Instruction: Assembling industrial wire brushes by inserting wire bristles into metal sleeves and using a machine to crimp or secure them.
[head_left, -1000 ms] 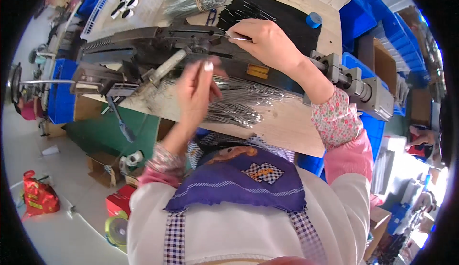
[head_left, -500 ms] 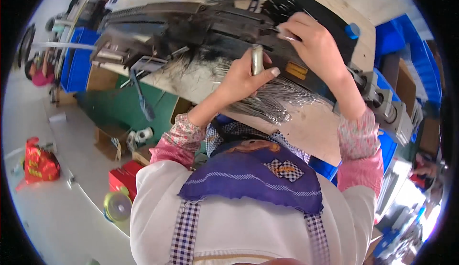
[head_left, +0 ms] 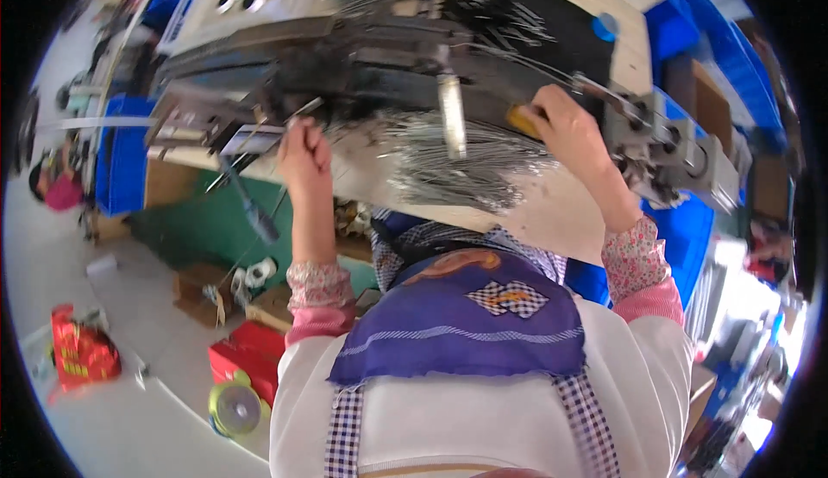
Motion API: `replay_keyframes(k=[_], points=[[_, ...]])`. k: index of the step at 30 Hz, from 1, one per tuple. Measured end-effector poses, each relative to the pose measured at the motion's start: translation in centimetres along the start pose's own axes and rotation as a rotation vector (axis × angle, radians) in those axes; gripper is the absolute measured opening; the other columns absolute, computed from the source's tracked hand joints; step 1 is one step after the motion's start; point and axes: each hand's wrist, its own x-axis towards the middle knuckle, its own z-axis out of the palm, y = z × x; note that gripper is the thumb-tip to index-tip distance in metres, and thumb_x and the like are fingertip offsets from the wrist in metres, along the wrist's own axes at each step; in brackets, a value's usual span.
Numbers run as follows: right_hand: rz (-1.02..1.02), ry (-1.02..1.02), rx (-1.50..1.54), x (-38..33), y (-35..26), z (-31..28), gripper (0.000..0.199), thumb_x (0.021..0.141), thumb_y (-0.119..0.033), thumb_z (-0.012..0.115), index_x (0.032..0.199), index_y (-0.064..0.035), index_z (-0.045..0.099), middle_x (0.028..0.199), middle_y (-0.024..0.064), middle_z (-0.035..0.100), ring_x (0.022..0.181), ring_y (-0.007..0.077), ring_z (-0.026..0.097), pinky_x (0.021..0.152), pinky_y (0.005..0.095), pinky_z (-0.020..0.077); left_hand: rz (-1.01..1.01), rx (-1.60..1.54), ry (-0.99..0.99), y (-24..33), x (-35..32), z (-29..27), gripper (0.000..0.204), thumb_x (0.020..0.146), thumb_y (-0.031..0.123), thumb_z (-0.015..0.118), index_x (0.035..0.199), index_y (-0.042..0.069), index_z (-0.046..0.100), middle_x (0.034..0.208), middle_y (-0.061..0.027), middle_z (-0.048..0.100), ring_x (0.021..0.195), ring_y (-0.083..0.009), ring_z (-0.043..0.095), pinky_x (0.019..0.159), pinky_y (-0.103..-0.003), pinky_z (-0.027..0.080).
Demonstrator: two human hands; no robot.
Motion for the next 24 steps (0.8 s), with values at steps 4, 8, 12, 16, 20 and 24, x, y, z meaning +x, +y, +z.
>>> replay_keyframes(k=[4, 8, 12, 16, 20, 24], points=[[0.159, -0.114, 0.251, -3.6, -2.5, -7.0, 0.019, 0.087, -0.016, 0.066, 0.084, 0.0000, 0.058, 0.071, 0.0133, 0.057, 0.060, 0.0222, 0.055, 0.056, 0.0335, 0.0434, 0.314, 0.131, -0.228, -0.8, -8.2, 8.1, 0.026, 0.102, 0.025, 0.044, 0.084, 0.008, 0.051, 0.057, 0.0052, 0.032, 0.043, -0.0043, 0.026, 0.038, -0.022, 0.020], [0.253, -0.285, 0.257, -4.2, -3.2, -10.3, 0.022, 0.086, -0.018, 0.068, 0.082, 0.0017, 0.058, 0.065, 0.0120, 0.057, 0.056, 0.0172, 0.053, 0.054, 0.0313, 0.0423, -0.332, 0.150, -1.037, -0.8, -11.0, 18.4, 0.029, 0.101, 0.029, 0.047, 0.086, 0.004, 0.052, 0.058, 0.0047, 0.034, 0.048, -0.0055, 0.033, 0.041, -0.022, 0.024], [0.217, -0.352, 0.308, -5.9, -2.9, -11.1, 0.021, 0.085, -0.016, 0.069, 0.085, 0.0015, 0.058, 0.068, 0.0118, 0.058, 0.058, 0.0181, 0.052, 0.058, 0.0310, 0.0440, -0.642, 0.103, -0.804, -5.4, -7.9, 21.2, 0.027, 0.099, 0.030, 0.050, 0.085, 0.007, 0.052, 0.059, 0.0059, 0.034, 0.044, -0.0050, 0.028, 0.040, -0.023, 0.020], [0.205, -0.161, 0.321, -5.9, -2.4, -12.9, 0.014, 0.085, -0.011, 0.065, 0.092, 0.0002, 0.060, 0.075, 0.0129, 0.062, 0.066, 0.0198, 0.060, 0.065, 0.0285, 0.0471, -0.383, 0.095, -0.591, -5.7, -7.7, 20.5, 0.025, 0.100, 0.029, 0.050, 0.087, 0.008, 0.053, 0.060, 0.0056, 0.035, 0.043, -0.0055, 0.030, 0.040, -0.023, 0.021], [-0.208, 0.250, 0.037, 2.6, -1.4, -10.9, 0.017, 0.087, -0.006, 0.056, 0.101, -0.0017, 0.063, 0.089, 0.0155, 0.067, 0.082, 0.0318, 0.064, 0.073, 0.0341, 0.0503, -0.216, 0.081, -0.514, -6.0, -7.5, 20.0, 0.024, 0.101, 0.026, 0.047, 0.086, 0.008, 0.054, 0.059, 0.0049, 0.037, 0.045, -0.0054, 0.031, 0.040, -0.022, 0.023], [-0.244, -0.084, 0.076, 8.3, -0.8, -4.6, 0.027, 0.079, -0.006, 0.059, 0.105, -0.0056, 0.067, 0.097, 0.0167, 0.066, 0.092, 0.0353, 0.063, 0.081, 0.0418, 0.0505, -0.235, 0.121, -0.508, -5.2, -7.7, 19.7, 0.024, 0.101, 0.026, 0.048, 0.088, 0.007, 0.056, 0.057, 0.0046, 0.038, 0.045, -0.0050, 0.030, 0.041, -0.022, 0.023]])
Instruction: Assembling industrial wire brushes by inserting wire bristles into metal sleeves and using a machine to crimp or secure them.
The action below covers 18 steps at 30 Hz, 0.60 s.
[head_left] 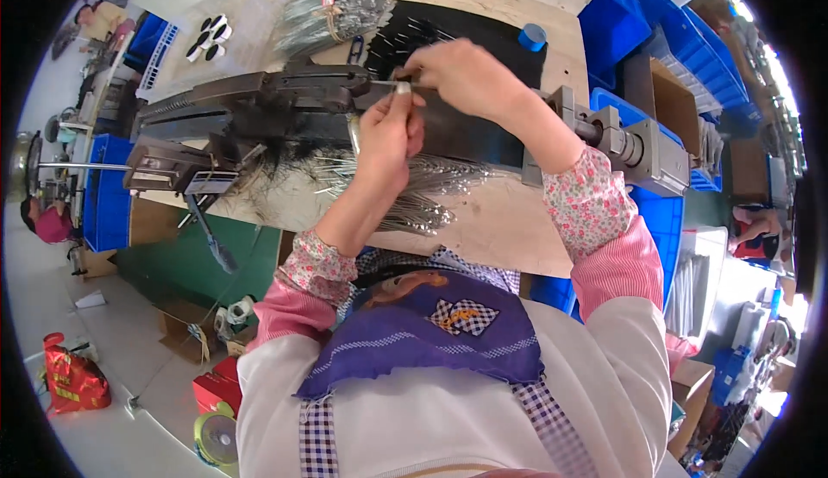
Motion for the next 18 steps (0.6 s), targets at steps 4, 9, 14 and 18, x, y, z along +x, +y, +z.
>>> replay_keyframes(k=[4, 9, 14, 18], points=[[0.142, -0.144, 0.309, 0.1, -0.9, -2.0, 0.025, 0.083, -0.009, 0.060, 0.105, 0.0007, 0.066, 0.089, 0.0164, 0.068, 0.079, 0.0246, 0.067, 0.069, 0.0345, 0.0535, -0.036, -0.017, 0.003, 0.2, -0.4, 0.3, 0.024, 0.101, 0.026, 0.049, 0.089, 0.006, 0.056, 0.056, 0.0048, 0.038, 0.045, -0.0053, 0.030, 0.042, -0.022, 0.023], [0.362, -0.305, 0.692, 0.8, -0.5, -3.6, 0.024, 0.090, -0.010, 0.059, 0.108, 0.0055, 0.065, 0.081, 0.0074, 0.067, 0.068, 0.0114, 0.062, 0.065, 0.0250, 0.0528, -0.009, -0.097, -0.008, 0.1, 0.3, 0.1, 0.030, 0.100, 0.029, 0.049, 0.082, 0.006, 0.056, 0.053, 0.0019, 0.044, 0.039, -0.0069, 0.032, 0.038, -0.024, 0.023], [0.454, -0.502, 0.718, 2.2, 0.5, -3.5, 0.025, 0.092, -0.012, 0.058, 0.112, 0.0025, 0.063, 0.083, 0.0108, 0.065, 0.068, 0.0154, 0.061, 0.064, 0.0286, 0.0522, -0.103, -0.264, -0.195, -0.3, 0.5, 0.6, 0.057, 0.100, 0.051, 0.037, 0.108, -0.003, 0.054, 0.099, -0.0149, 0.063, 0.101, -0.0252, 0.062, 0.089, -0.038, 0.049], [-0.045, -0.169, -0.099, 1.1, -0.6, -4.1, 0.032, 0.093, -0.028, 0.054, 0.116, -0.0079, 0.063, 0.101, 0.0149, 0.062, 0.086, 0.0297, 0.058, 0.082, 0.0387, 0.0465, -0.218, -0.795, -0.231, 1.6, 0.2, 0.9, 0.091, 0.095, 0.060, 0.035, 0.131, -0.023, 0.020, 0.144, -0.0339, 0.025, 0.137, -0.0399, 0.028, 0.116, -0.046, 0.026]])
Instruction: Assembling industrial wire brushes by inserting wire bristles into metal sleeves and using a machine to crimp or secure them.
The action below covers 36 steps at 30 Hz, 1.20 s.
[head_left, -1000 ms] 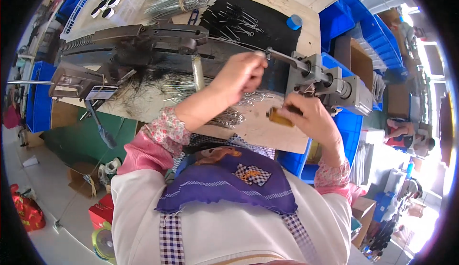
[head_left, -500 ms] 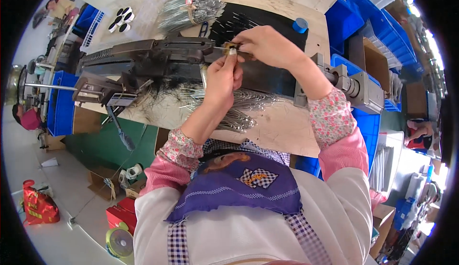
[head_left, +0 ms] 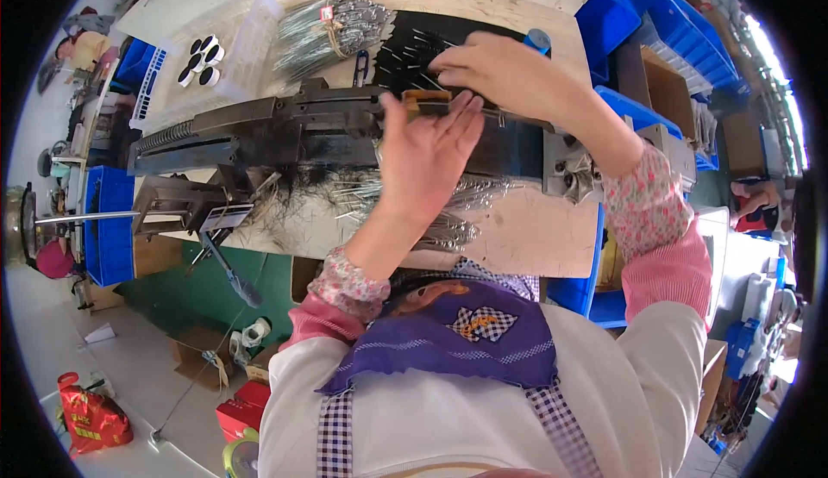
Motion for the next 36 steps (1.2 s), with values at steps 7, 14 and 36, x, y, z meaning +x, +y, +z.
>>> replay_keyframes(k=[7, 14, 36], points=[[-0.080, 0.270, -0.101, -1.8, -5.2, 1.8, 0.037, 0.078, -0.008, 0.064, 0.114, -0.0137, 0.066, 0.098, 0.0107, 0.061, 0.083, 0.0296, 0.058, 0.077, 0.0393, 0.0503, -0.041, -0.013, -0.019, 1.1, -0.6, -0.4, 0.079, 0.094, 0.062, 0.036, 0.131, -0.007, 0.038, 0.133, -0.0162, 0.046, 0.129, -0.0284, 0.041, 0.111, -0.040, 0.033], [0.241, 0.234, 0.319, -1.3, -2.1, 0.8, 0.014, 0.078, -0.011, 0.067, 0.091, -0.0098, 0.072, 0.077, 0.0062, 0.061, 0.074, 0.0228, 0.061, 0.071, 0.0373, 0.0455, 0.081, 0.048, 0.038, 0.9, -1.7, -0.5, 0.072, 0.097, 0.059, 0.030, 0.128, -0.005, 0.043, 0.133, -0.0169, 0.048, 0.129, -0.0282, 0.043, 0.114, -0.041, 0.028], [0.005, 0.336, 0.063, -0.3, -2.3, 2.1, 0.016, 0.080, -0.014, 0.065, 0.094, -0.0134, 0.072, 0.078, 0.0034, 0.060, 0.077, 0.0227, 0.061, 0.081, 0.0358, 0.0420, 0.094, 0.192, -0.012, 1.5, -1.5, -0.4, 0.074, 0.097, 0.060, 0.031, 0.123, -0.008, 0.045, 0.123, -0.0168, 0.054, 0.121, -0.0260, 0.050, 0.109, -0.038, 0.035]])
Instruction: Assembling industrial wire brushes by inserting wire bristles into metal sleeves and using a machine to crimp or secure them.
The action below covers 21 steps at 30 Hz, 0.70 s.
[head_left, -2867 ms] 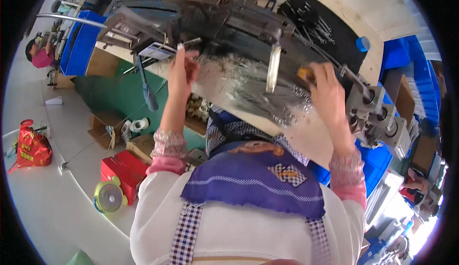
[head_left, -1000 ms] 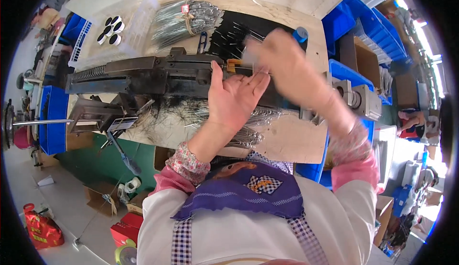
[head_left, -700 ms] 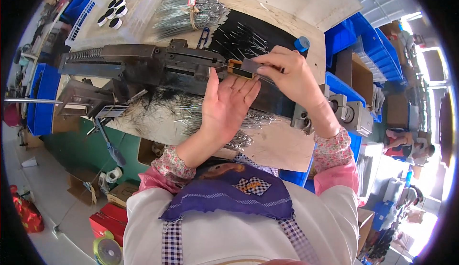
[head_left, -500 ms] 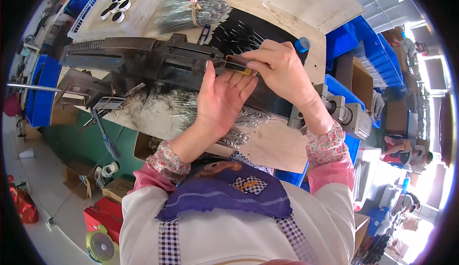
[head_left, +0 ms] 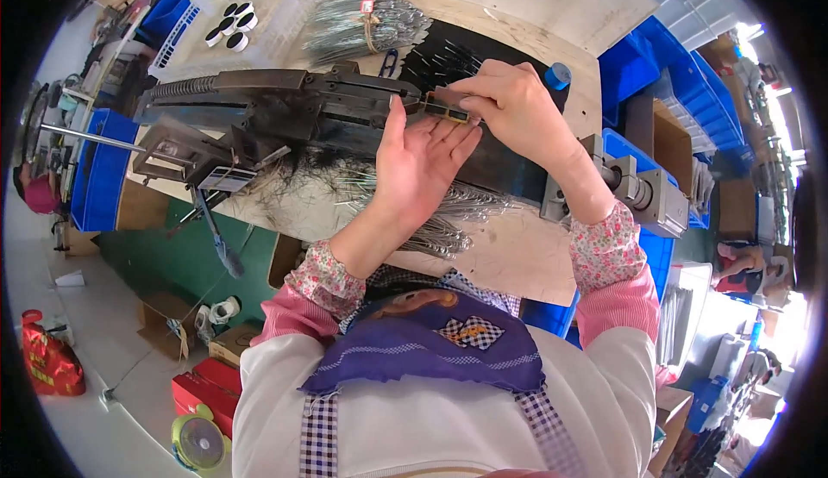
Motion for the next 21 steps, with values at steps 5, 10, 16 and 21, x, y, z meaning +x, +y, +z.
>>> replay_keyframes(k=[5, 10, 16, 21], points=[[-0.030, -0.028, -0.085, 0.1, 0.0, -0.5, 0.016, 0.081, -0.015, 0.065, 0.095, -0.0118, 0.071, 0.080, 0.0051, 0.061, 0.078, 0.0229, 0.062, 0.082, 0.0359, 0.0448, -0.045, -0.013, -0.008, 0.3, 0.2, -0.1, 0.074, 0.097, 0.060, 0.030, 0.124, -0.007, 0.044, 0.123, -0.0167, 0.054, 0.123, -0.0268, 0.048, 0.109, -0.039, 0.034], [0.106, 0.000, -0.081, -0.1, -3.4, -3.2, 0.022, 0.089, -0.014, 0.060, 0.109, -0.0050, 0.061, 0.085, 0.0124, 0.066, 0.072, 0.0288, 0.065, 0.062, 0.0359, 0.0510, -0.011, -0.011, 0.005, 0.6, -0.3, -0.5, 0.071, 0.098, 0.059, 0.030, 0.124, -0.005, 0.046, 0.126, -0.0145, 0.054, 0.124, -0.0254, 0.047, 0.110, -0.041, 0.031], [-0.014, -0.133, -0.366, -1.1, -4.6, -0.2, 0.019, 0.071, -0.004, 0.062, 0.087, 0.0041, 0.055, 0.062, 0.0126, 0.061, 0.059, 0.0285, 0.066, 0.049, 0.0355, 0.0517, -0.003, -0.013, 0.003, 0.5, -0.3, -0.6, 0.061, 0.099, 0.055, 0.030, 0.110, 0.000, 0.054, 0.107, -0.0076, 0.058, 0.117, -0.0232, 0.050, 0.108, -0.041, 0.032], [-0.042, -0.189, -0.418, -1.2, -4.8, 0.1, 0.020, 0.071, 0.000, 0.059, 0.090, 0.0042, 0.054, 0.065, 0.0147, 0.061, 0.063, 0.0329, 0.065, 0.051, 0.0380, 0.0505, -0.060, 0.009, 0.103, 1.1, -0.5, 0.7, 0.057, 0.098, 0.052, 0.036, 0.111, -0.001, 0.052, 0.112, -0.0118, 0.057, 0.116, -0.0259, 0.050, 0.108, -0.041, 0.032]])
